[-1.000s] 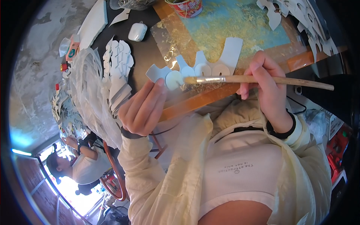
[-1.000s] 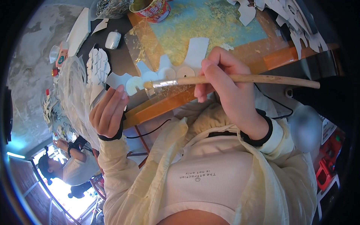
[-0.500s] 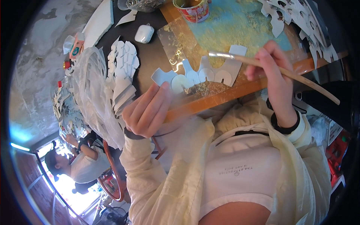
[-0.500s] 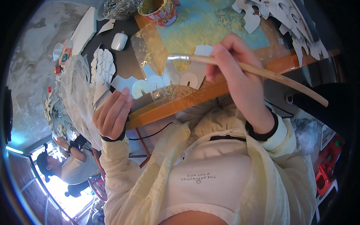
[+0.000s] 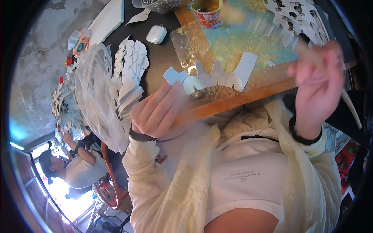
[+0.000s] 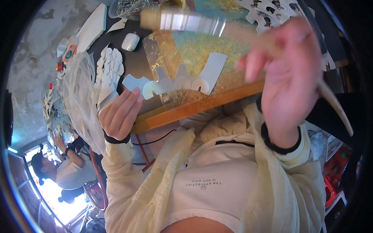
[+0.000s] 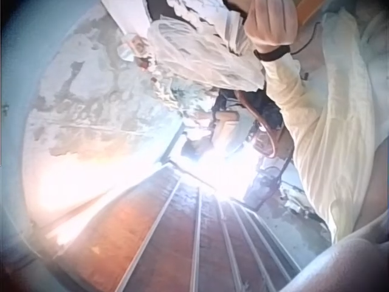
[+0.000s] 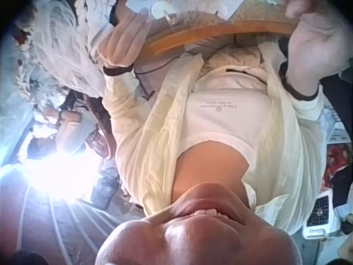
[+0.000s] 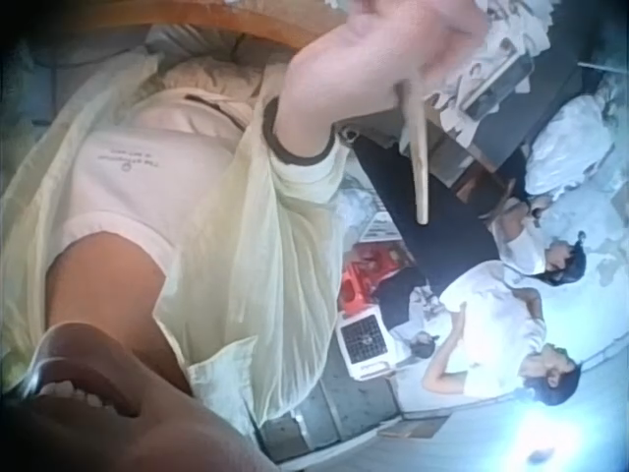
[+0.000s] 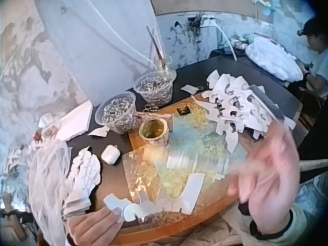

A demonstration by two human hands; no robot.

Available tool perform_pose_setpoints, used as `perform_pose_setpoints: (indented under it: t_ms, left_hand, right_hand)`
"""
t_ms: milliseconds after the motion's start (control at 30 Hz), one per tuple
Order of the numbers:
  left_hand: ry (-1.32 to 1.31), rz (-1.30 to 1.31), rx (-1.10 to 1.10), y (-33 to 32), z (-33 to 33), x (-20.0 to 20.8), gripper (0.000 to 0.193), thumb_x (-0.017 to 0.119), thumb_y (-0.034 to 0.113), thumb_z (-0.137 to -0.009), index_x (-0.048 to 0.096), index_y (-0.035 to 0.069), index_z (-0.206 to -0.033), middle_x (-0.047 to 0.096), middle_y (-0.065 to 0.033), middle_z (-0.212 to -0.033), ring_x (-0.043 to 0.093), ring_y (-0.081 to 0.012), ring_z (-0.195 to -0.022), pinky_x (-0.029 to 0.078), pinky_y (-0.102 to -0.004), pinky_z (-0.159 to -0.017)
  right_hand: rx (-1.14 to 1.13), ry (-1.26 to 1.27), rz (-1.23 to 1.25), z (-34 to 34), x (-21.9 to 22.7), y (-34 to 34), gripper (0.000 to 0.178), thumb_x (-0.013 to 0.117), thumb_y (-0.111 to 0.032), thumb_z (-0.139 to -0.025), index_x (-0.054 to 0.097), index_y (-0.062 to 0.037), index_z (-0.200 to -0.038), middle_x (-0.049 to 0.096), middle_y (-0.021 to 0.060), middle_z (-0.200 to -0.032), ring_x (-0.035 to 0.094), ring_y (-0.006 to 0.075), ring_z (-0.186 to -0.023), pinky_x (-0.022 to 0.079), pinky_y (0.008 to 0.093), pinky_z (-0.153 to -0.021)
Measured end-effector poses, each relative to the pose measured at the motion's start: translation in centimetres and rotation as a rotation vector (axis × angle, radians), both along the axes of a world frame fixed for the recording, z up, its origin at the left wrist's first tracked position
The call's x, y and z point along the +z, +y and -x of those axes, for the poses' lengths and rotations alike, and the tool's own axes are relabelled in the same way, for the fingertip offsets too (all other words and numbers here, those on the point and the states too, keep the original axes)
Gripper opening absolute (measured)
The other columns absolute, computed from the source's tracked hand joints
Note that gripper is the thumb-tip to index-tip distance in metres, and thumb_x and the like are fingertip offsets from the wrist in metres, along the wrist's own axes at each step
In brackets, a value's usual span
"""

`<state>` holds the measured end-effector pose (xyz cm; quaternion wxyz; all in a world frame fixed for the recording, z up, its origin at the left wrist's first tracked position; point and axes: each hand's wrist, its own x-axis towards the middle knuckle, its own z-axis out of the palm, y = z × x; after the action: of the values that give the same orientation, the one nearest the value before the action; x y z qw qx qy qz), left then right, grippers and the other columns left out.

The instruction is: Applying glue to white shoe components and attaching metal eyelets.

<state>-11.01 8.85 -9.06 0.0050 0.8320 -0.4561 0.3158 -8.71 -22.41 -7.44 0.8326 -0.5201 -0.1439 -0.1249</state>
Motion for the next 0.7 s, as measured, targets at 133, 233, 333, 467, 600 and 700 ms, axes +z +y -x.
perform_pose_setpoints:
  t_ms: [133,233,333,467,600,700]
  left_hand:
    - [-0.012,0.014,-0.019,-0.4,-0.4,-0.1,0.017,0.069,-0.006,-0.067,0.068,0.0,-0.083,0.07,-0.0119,-0.097,0.07,-0.0236,-0.089,0.056,-0.0258,-0.063]
    - [0.001,0.011,-0.009,-0.5,-0.2,0.0,0.017,0.07,-0.006,-0.067,0.068,0.0,-0.083,0.07,-0.0111,-0.098,0.07,-0.0226,-0.089,0.056,-0.0253,-0.063]
    - [-0.006,0.009,-0.007,-0.6,0.0,-0.1,0.016,0.07,-0.005,-0.068,0.068,0.001,-0.083,0.07,-0.01,-0.098,0.07,-0.0217,-0.089,0.055,-0.0244,-0.062]
    - [-0.005,0.018,0.0,-0.6,0.1,0.0,0.018,0.071,-0.005,-0.068,0.069,0.001,-0.084,0.07,-0.0093,-0.099,0.07,-0.0212,-0.089,0.055,-0.0238,-0.062]
    - [0.001,0.023,-0.009,-0.6,0.0,-0.2,0.019,0.073,-0.006,-0.068,0.069,0.001,-0.085,0.07,-0.0093,-0.099,0.07,-0.0206,-0.089,0.055,-0.0232,-0.062]
    - [-0.013,0.037,-0.021,-0.6,-0.1,-0.1,0.019,0.074,-0.005,-0.068,0.068,0.001,-0.085,0.07,-0.0093,-0.099,0.07,-0.0204,-0.089,0.055,-0.0232,-0.062]
  right_hand:
    - [0.099,0.071,0.181,3.0,-2.8,1.9,0.017,0.046,-0.016,-0.098,0.048,-0.004,-0.086,0.057,0.0072,-0.068,0.055,0.0107,-0.053,0.048,0.0245,-0.051]
    - [0.181,0.252,0.088,3.6,-3.7,3.1,0.016,0.046,-0.013,-0.098,0.048,-0.0036,-0.085,0.059,0.0063,-0.069,0.056,0.0093,-0.058,0.046,0.0225,-0.053]
    - [0.179,0.225,0.092,3.3,-4.2,3.7,0.016,0.047,-0.011,-0.098,0.047,-0.0035,-0.084,0.06,0.0055,-0.071,0.057,0.0085,-0.061,0.046,0.0216,-0.056]
    - [0.252,0.302,0.099,3.8,-4.2,3.8,0.017,0.048,-0.011,-0.098,0.048,-0.0027,-0.083,0.06,0.0057,-0.072,0.057,0.0079,-0.06,0.046,0.0217,-0.056]
    - [0.346,0.36,0.187,3.9,-3.9,3.1,0.015,0.048,-0.009,-0.097,0.048,-0.0023,-0.083,0.059,0.006,-0.07,0.056,0.0085,-0.058,0.046,0.0222,-0.054]
    - [0.36,0.395,0.096,3.6,-3.8,2.5,0.015,0.048,-0.008,-0.096,0.048,-0.002,-0.083,0.058,0.0064,-0.069,0.056,0.0092,-0.057,0.046,0.0228,-0.053]
